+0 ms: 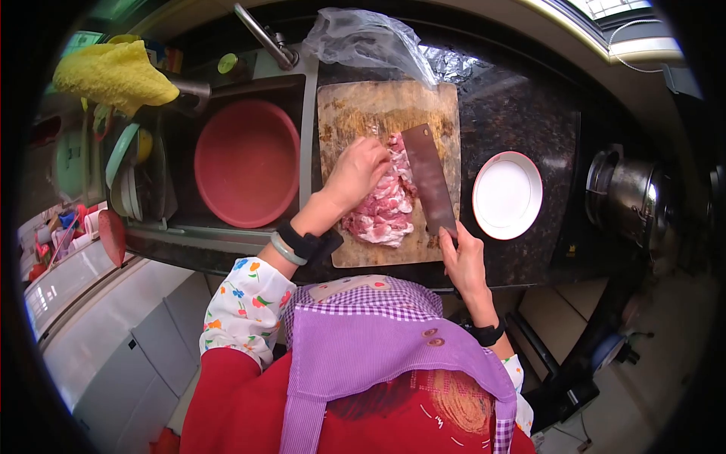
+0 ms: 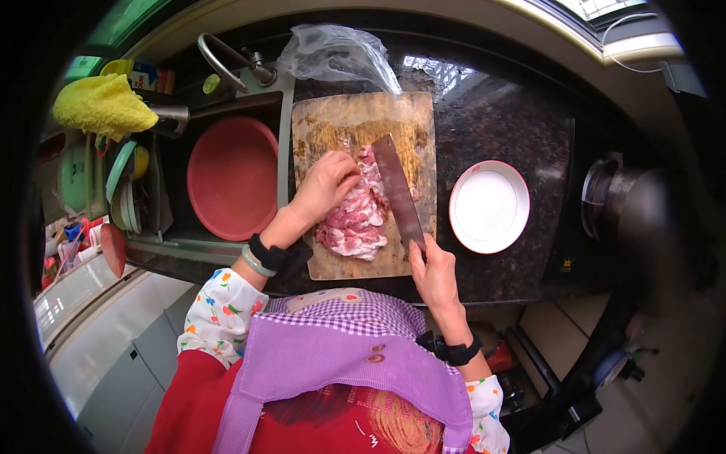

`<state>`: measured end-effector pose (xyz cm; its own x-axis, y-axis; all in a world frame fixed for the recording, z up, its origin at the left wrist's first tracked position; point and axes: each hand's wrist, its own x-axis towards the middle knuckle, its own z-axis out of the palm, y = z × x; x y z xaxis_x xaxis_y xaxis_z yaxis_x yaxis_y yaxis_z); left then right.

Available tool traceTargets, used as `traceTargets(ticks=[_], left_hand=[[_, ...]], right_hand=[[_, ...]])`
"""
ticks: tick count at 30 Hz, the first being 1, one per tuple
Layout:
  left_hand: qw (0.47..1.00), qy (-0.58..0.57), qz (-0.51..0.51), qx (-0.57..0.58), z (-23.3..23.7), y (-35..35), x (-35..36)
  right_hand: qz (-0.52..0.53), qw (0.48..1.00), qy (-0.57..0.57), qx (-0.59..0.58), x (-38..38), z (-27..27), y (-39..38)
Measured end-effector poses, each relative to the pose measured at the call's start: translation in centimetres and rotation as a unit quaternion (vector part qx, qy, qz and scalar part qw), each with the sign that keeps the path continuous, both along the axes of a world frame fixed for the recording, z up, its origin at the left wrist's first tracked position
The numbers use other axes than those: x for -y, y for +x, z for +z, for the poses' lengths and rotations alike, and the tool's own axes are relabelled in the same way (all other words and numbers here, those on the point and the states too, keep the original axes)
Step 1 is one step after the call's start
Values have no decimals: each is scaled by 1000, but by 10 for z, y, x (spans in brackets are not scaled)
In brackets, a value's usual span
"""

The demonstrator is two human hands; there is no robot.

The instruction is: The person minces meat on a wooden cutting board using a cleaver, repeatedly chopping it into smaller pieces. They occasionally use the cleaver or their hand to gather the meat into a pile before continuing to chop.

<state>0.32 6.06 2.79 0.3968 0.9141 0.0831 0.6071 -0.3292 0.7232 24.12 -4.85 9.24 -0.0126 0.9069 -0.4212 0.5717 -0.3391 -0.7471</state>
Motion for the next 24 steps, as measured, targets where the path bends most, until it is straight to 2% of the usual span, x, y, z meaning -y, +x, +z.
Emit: traceTargets(ticks=[2,4,6,7,9,13,24], left_hand=[[997,-11,31,67,4,7,19],[994,18,72,74,2,12,30],[986,-3,135,97,2,18,36],[986,-4,134,99,2,22,37],[978,55,186,74,-1,29,38],[980,59,179,59,-2,32,37],[982,78,168,37,1,36,37]], right_hand=[[15,999,43,13,0,2,-3],[34,995,89,11,-7,15,-10],[50,995,90,17,-11,20,-13],[67,993,91,22,-13,21,-14],[85,992,86,46,-17,17,-12],[122,988,58,75,-23,12,-8],[131,989,5,62,-17,12,-16]])
